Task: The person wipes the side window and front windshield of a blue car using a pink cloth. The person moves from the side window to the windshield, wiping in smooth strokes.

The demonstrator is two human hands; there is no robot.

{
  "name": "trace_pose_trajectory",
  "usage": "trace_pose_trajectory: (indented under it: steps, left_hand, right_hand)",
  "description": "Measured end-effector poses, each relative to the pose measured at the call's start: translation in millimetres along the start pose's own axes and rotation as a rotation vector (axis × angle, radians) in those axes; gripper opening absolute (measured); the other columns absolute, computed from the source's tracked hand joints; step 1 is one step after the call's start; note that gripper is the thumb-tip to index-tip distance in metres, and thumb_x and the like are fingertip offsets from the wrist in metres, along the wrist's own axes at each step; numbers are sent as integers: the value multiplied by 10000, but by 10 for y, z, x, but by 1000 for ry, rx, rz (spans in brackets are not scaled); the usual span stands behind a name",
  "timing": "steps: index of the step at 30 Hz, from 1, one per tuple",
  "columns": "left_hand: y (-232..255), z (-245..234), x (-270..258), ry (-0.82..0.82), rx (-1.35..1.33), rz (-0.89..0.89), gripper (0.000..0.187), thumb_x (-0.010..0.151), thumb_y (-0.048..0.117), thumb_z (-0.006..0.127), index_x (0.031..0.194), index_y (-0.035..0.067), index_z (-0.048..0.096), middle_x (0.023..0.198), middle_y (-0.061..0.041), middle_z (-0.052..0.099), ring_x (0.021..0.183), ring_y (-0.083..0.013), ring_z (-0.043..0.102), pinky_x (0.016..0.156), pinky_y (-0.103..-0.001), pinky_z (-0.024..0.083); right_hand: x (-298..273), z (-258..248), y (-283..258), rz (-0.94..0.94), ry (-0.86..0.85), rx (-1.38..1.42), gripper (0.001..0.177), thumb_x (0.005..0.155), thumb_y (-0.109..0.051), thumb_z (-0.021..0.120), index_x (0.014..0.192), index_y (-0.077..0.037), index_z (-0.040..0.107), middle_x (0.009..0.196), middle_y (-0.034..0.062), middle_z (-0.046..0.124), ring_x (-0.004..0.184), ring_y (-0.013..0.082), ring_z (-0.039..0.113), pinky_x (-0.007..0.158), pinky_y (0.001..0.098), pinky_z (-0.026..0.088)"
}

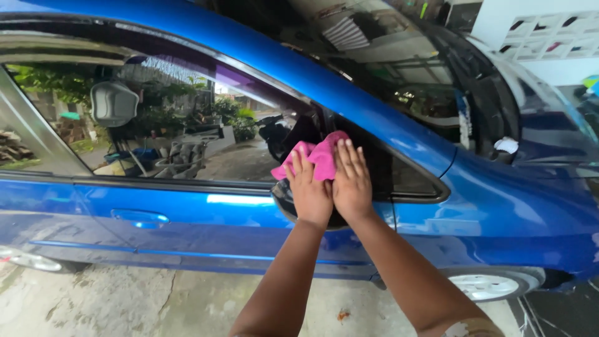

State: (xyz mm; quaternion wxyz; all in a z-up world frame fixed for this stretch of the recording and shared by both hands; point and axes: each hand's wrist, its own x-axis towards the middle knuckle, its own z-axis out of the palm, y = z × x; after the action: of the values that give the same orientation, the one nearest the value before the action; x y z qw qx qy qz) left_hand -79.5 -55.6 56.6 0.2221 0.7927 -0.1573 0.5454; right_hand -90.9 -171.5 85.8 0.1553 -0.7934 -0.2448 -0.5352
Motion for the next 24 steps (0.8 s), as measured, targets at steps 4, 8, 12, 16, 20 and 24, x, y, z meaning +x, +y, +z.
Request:
trace_pose_trajectory:
  steps: [4,8,12,16,20,24]
  left_hand:
    - [-53,21,41,-26,-7,-8,579,862,117,607,1440,98,568,1653,-228,297,1516,-495,251,1162,-722,192]
    - [-129,-1,84,-23,-23,-13,579,877,122,602,1453,96,555,1658,-221,291,1527,-479,241,1182,-707,180]
    - [-293,-3,97,-22,-28,-3,582,878,123,596,1457,85,549,1651,-226,302,1519,-491,249,1179,-714,175]
    - [-453,-161,178,-5,-15,9,577,873,109,604,1447,69,557,1644,-244,306,1504,-523,253,1160,-723,185]
    - [-657,-430,225,24,19,-25,537,909,97,568,1444,59,559,1642,-232,313,1503,-523,255,1170,-723,169]
    - [-918,-722,243,49,131,-44,525,907,108,585,1430,68,565,1616,-223,369,1488,-526,291,1170,-724,181]
  right_hand:
    - [6,93,-14,10,-2,-14,677,810,-37,647,1458,86,496,1584,234,439,1473,400,403,1223,546,289]
    - [49,175,-43,18,-12,5,699,790,-60,680,1449,93,502,1583,236,439,1475,401,399,1228,545,287]
    - [151,222,-135,17,-1,-3,671,810,-49,668,1447,87,509,1579,230,447,1466,393,416,1223,536,300]
    - [310,304,-300,-16,41,49,615,823,-31,636,1418,94,539,1575,233,451,1442,410,441,1196,554,341]
    - [436,490,-570,-35,73,120,576,854,-15,597,1422,66,551,1566,217,467,1429,405,459,1177,556,369]
    - [546,685,-868,-62,83,224,532,893,-12,560,1419,68,553,1554,228,475,1429,416,454,1177,563,363]
